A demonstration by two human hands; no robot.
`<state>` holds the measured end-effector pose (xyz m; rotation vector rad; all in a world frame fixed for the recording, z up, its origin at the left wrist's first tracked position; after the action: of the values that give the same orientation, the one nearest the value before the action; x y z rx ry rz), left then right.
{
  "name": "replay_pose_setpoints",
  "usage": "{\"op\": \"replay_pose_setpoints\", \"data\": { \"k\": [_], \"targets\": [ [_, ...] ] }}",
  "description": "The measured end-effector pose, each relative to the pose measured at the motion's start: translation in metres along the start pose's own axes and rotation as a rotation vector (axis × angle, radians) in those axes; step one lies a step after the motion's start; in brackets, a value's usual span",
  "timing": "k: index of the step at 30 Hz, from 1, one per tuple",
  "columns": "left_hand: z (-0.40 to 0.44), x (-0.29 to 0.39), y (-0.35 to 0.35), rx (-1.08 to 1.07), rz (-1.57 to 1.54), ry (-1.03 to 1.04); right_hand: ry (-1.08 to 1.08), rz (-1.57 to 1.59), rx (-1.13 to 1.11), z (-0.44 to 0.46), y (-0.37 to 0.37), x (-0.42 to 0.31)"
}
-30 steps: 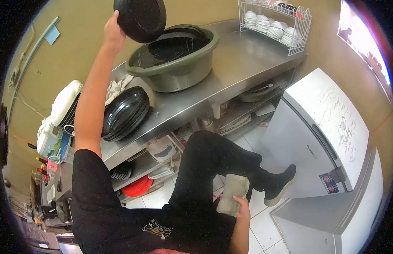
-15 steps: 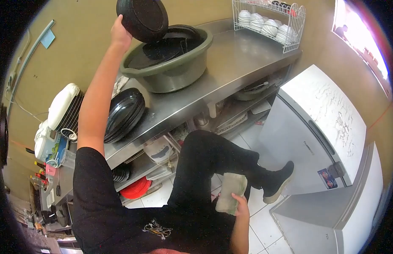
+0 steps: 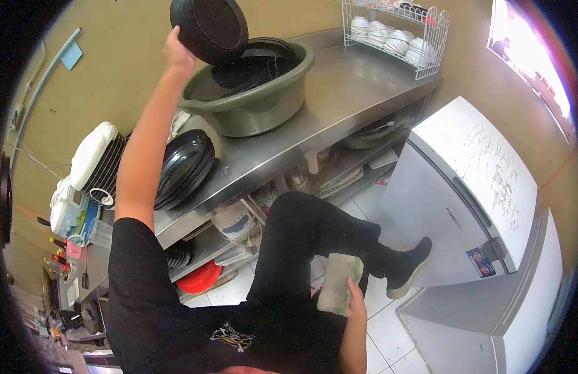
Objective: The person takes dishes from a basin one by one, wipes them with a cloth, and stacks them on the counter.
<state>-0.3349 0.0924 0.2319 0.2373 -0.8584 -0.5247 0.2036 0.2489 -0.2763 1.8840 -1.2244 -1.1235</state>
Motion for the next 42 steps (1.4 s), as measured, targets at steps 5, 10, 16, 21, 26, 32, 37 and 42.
{"op": "replay_pose_setpoints", "data": {
  "k": [5, 10, 16, 21, 26, 32, 37, 42],
  "targets": [
    [-0.071, 0.041, 0.075, -0.137, -0.1, 0.195, -0.002, -0.052, 0.014, 0.0, 0.033, -0.008],
    [-0.198, 0.028, 0.171, -0.235, -0.453, -0.014, -0.129, -0.108, -0.019, 0.02, 0.099, -0.038],
    [-0.41, -0.103, 0.155, -0.161, -0.564, -0.626, -0.423, 0.264, -0.324, -0.016, 0.169, -0.096],
    [-0.485, -0.144, 0.109, -0.505, -1.296, -0.627, -0.559, 0.435, 0.026, -0.058, 0.118, -0.085],
    [-0.511, -0.072, 0.123, -0.461, 0.035, -0.229, -0.985, 0.002, 0.83, -0.083, 0.11, -0.071],
    [-0.517, -0.044, 0.132, -0.587, 0.04, -0.21, -1.448, -0.712, 0.765, -0.111, 0.152, -0.12],
    [-0.517, -0.048, 0.138, -0.615, 0.016, -0.322, -1.581, -1.496, 0.894, -0.121, 0.202, -0.123],
    [-0.496, -0.052, 0.138, -0.483, 0.247, -0.214, -1.48, -1.895, 0.732, -0.091, 0.16, -0.051]
  ]
}}
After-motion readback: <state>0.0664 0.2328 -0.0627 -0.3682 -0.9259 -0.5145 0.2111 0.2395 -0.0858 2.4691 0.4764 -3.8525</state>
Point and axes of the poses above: each hand's wrist, its own z-axis towards the middle knuckle, its own y-axis out of the palm, x = y × z, the point moved 4 cm from there along z, towards the middle knuckle, and after that the axes turned 8 degrees about y, right-handed, at the moved point
